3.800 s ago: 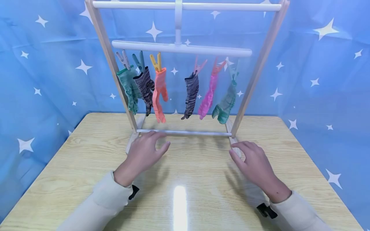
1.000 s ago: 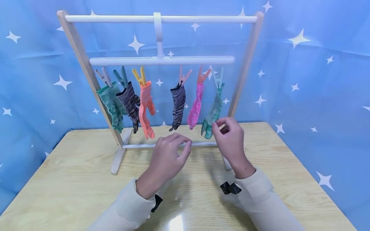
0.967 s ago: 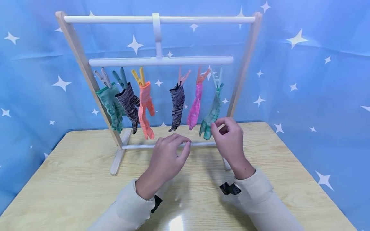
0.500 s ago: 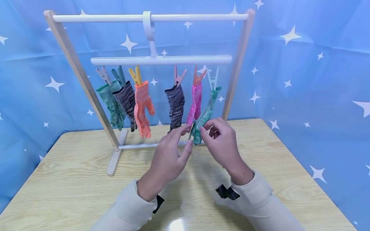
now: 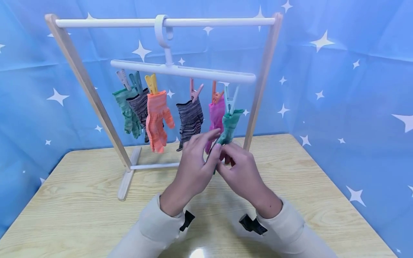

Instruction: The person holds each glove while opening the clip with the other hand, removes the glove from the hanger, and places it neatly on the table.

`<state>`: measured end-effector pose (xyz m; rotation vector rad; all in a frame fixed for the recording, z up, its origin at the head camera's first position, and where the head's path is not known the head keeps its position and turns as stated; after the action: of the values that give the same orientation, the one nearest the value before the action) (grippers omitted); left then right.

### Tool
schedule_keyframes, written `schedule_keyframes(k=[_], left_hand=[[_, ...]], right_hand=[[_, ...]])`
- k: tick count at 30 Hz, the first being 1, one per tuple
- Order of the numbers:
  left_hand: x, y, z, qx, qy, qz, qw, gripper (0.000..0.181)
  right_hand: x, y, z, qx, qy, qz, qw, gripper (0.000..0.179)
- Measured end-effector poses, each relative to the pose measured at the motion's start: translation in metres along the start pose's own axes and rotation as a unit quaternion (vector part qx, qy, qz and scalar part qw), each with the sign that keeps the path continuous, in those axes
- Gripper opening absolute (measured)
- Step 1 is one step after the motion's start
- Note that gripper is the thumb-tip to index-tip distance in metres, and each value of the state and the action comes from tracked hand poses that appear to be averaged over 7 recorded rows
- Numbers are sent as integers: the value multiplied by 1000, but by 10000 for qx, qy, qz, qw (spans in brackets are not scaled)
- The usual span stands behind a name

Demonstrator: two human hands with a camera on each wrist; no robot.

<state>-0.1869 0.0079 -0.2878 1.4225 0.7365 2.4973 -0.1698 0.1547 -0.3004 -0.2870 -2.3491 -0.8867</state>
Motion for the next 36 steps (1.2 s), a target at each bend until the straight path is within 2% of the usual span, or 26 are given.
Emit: schedule_keyframes(k=[4, 11, 19, 22, 27, 31, 36], left_hand=[[2, 1, 1, 288, 63, 57, 9995, 41], [2, 7, -2, 629, 184, 84, 9978, 42], [5, 14, 0, 783, -176, 302, 9963, 34], [5, 15, 1, 857, -285, 344, 9953, 29], [5, 16, 0, 978, -479, 493, 9928, 34], [6, 16, 0, 1065, -687, 637, 9899, 35], [4, 16, 0, 1103, -760, 704, 9885, 29]], right_hand=[[-4, -2, -5, -161, 184, -131, 9996, 13], [-7, -3, -12, -197, 373, -345, 9985, 10], [-9, -6, -14, -373, 741, -423, 9957, 15], [-11, -7, -15, -470, 757, -532, 9946, 15], [-13, -8, -15, -474, 744, -674, 9938, 16], [-13, -8, -15, -484, 860, -616, 9932, 16], [-10, 0, -17, -298, 980, -378, 9940, 11]])
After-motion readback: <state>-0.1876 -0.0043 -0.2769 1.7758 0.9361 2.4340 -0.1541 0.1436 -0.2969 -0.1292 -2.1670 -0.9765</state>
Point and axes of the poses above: each hand's wrist, its own x-axis towards the middle knuckle, its own y-axis out of the back of the hand, z = x × y, the point moved 1 cm from there along x, towards the middle knuckle, and after that the axes turned 14 degrees about -y, right-handed, at the moved point
